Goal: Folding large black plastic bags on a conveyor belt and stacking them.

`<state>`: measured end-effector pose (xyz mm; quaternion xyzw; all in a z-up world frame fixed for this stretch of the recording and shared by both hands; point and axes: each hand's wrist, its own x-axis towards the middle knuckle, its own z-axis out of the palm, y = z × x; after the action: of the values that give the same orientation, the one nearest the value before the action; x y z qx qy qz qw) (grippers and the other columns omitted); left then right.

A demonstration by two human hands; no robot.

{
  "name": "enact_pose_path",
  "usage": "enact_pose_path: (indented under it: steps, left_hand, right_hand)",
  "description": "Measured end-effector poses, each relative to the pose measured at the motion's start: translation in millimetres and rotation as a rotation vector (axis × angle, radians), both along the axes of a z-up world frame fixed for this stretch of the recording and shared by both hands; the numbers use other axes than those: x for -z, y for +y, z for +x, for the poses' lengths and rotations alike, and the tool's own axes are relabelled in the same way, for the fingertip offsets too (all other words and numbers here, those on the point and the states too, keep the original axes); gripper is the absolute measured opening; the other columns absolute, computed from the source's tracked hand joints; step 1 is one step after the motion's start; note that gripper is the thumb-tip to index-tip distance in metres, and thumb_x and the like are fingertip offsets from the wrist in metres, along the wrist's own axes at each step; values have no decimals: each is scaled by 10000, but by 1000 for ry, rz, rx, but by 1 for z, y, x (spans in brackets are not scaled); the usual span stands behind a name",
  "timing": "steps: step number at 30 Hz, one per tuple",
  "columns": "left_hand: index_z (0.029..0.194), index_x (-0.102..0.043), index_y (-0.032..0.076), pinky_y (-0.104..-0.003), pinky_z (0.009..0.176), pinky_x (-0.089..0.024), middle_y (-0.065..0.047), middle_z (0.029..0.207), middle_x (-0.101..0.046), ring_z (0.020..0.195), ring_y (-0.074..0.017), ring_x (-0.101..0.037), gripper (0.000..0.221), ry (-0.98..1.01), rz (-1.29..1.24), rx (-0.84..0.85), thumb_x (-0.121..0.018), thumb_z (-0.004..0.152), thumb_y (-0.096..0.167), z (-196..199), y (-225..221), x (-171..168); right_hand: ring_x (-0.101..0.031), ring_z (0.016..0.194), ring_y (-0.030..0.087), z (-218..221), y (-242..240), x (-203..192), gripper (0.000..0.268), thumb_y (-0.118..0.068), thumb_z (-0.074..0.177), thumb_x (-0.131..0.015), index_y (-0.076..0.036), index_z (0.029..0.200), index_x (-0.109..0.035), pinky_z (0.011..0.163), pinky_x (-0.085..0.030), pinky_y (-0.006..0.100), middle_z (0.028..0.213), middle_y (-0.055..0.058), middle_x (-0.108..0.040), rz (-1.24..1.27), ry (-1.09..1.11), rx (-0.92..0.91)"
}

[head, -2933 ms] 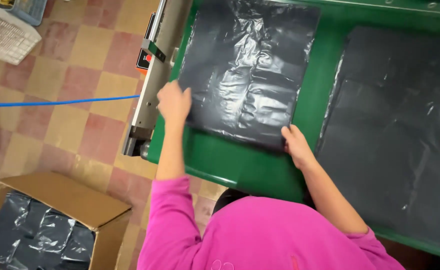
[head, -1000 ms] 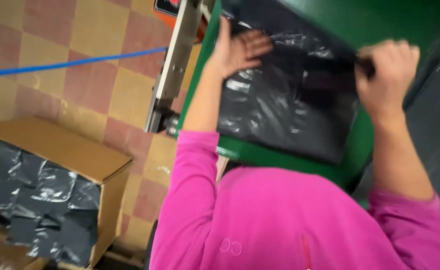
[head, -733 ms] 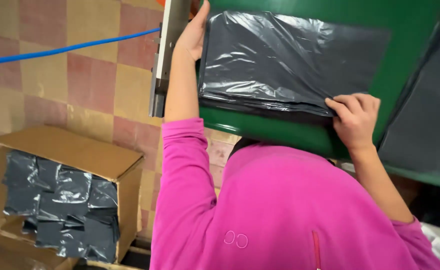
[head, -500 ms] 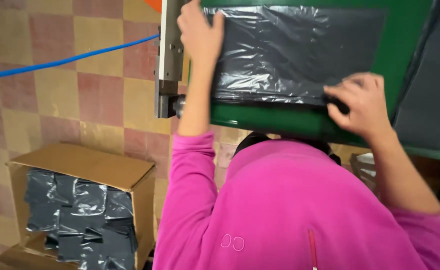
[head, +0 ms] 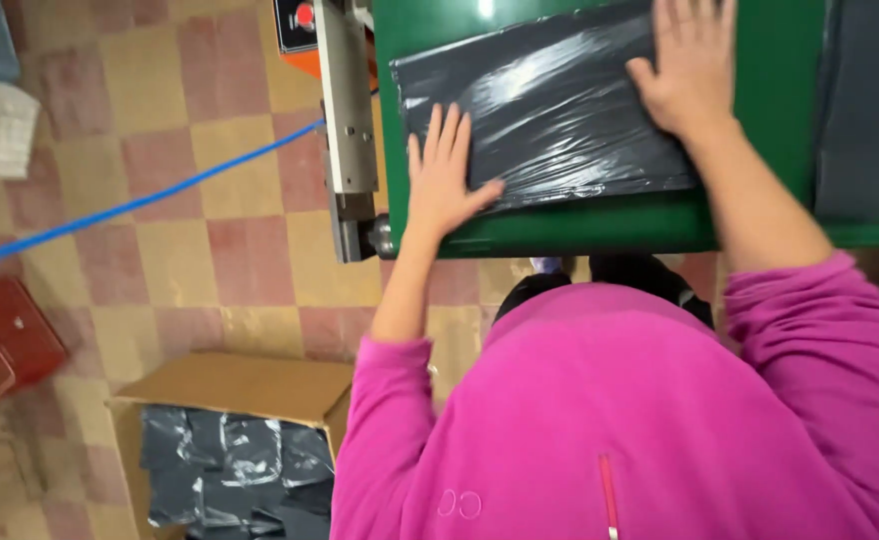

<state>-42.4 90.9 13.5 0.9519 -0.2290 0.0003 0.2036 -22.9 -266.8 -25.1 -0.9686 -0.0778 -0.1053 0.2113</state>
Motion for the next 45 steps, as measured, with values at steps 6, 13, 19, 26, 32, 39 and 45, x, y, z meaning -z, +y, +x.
enact_pose_path:
  steps: [6, 13, 19, 26, 32, 39, 45]
  left_hand:
    - [1369, -595, 90, -578, 1154, -425, -77, 1531, -515, 1484, -331, -452, 774, -114, -16, 255, -859, 751, 475, -24, 64, 16]
    - [816, -752, 104, -425, 687, -529, -113, 822, -717, 775, -303, -691, 263, 317, 137, 693, -752, 861, 362, 6, -24, -32]
    - [854, -768, 72, -269, 735, -573, -55, 867, -804, 806, -154, -772, 571, 1240, -455, 326, -427, 969, 515, 121, -50, 28]
    - [817, -646, -13, -402, 628, -486, -171, 699, -606, 637, -343, -579, 518, 266, -141, 126, -706, 1015, 462, 116, -73, 55]
    - [958, -646, 24, -479, 713, -523, -163, 916, -684, 891, -384, -649, 373, -129, 1, -155, -800, 850, 346, 63, -148, -29]
    - [1301, -565, 7, -467, 1086, -478, -176, 1360, -580, 1333, -384, -537, 561, -323, -181, 302, -824, 850, 215, 85, -386, -27]
    - [1373, -509, -38, -470, 1041, -481, -210, 1384, -546, 1296, -404, -510, 718, -260, -133, 300, -831, 804, 257, 158, -521, -3]
  right_hand:
    - [-341, 1580, 393, -54, 86, -72, 558, -301, 1061, -588, 47, 1492, -522, 1393, -182, 533, 1582, 232, -479, -187, 184, -60]
    - [-496, 1405, 375, -141, 118, -22, 624, -213, 770, -742, 62, 1312, -603, 1195, -358, 503, 1426, 217, -583, 32, -66, -419]
    - [-609, 1050, 310, -181, 45, 88, 162, -63, 1004, -595, 52, 1057, -696, 932, -502, 410, 1050, 156, -675, 837, 368, -60]
    - [-700, 1138, 233, -129, -1, 15, 450, -359, 1092, -464, -2, 1352, -550, 918, -598, 345, 1318, 127, -689, 2270, 752, 576]
    - [-722, 1067, 316, -164, -80, -36, 440, -293, 1020, -455, 13, 1323, -546, 822, -627, 423, 1235, 185, -697, 1816, 989, 408]
    - [-723, 1051, 229, -117, -318, -101, 171, -65, 1049, -620, -9, 1191, -698, 935, -571, 334, 1134, 111, -732, 762, 73, 226]
    - [-554, 1323, 381, 0, -528, 10, 302, -163, 1014, -670, -26, 1283, -678, 1050, -441, 520, 1424, 167, -625, 132, -160, 384]
